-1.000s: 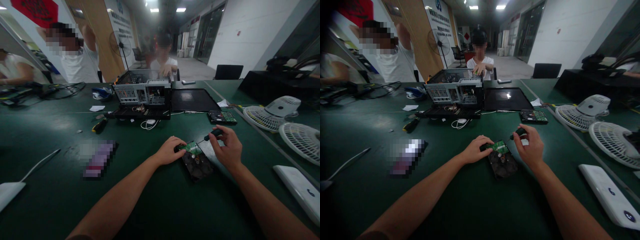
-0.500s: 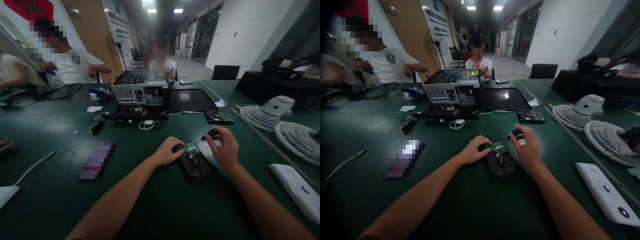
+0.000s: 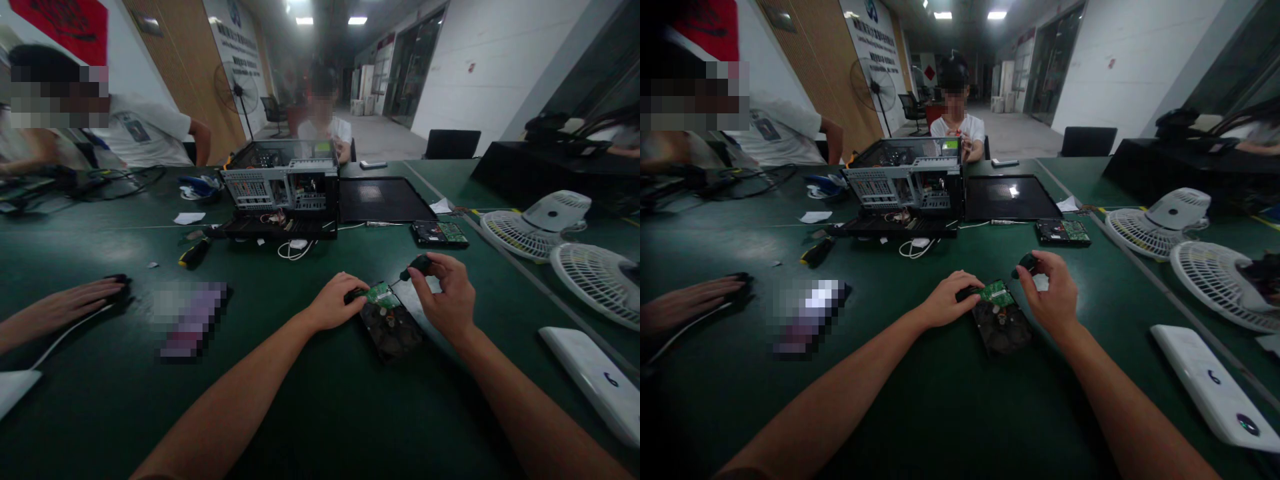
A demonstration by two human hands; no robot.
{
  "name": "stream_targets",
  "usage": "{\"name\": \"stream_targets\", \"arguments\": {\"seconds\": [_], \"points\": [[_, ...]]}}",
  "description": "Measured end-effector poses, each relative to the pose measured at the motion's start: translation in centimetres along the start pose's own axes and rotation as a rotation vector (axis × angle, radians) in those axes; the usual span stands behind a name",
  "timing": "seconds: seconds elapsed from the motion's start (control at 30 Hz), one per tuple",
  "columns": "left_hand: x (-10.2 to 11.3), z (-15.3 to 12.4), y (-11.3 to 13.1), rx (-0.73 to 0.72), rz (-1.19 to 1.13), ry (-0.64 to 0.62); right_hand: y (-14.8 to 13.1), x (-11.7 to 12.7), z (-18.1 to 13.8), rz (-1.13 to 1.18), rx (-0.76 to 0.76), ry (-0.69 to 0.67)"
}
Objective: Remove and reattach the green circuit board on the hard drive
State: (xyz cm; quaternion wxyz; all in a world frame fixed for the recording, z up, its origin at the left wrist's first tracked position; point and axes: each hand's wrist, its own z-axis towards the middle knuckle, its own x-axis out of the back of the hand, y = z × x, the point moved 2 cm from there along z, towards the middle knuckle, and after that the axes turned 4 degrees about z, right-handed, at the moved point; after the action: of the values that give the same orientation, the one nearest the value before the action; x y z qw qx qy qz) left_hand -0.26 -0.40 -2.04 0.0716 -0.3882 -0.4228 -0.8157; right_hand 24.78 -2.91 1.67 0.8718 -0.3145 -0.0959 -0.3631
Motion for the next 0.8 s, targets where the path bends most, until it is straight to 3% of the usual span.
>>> {"name": "stream_targets", "arguments": {"seconds": [0.8], "points": [[0.09,-0.11,-0.26,-0.020,0.010,0.007,-0.87,0.44,0.47,-0.037,0.163,-0.034]]}}
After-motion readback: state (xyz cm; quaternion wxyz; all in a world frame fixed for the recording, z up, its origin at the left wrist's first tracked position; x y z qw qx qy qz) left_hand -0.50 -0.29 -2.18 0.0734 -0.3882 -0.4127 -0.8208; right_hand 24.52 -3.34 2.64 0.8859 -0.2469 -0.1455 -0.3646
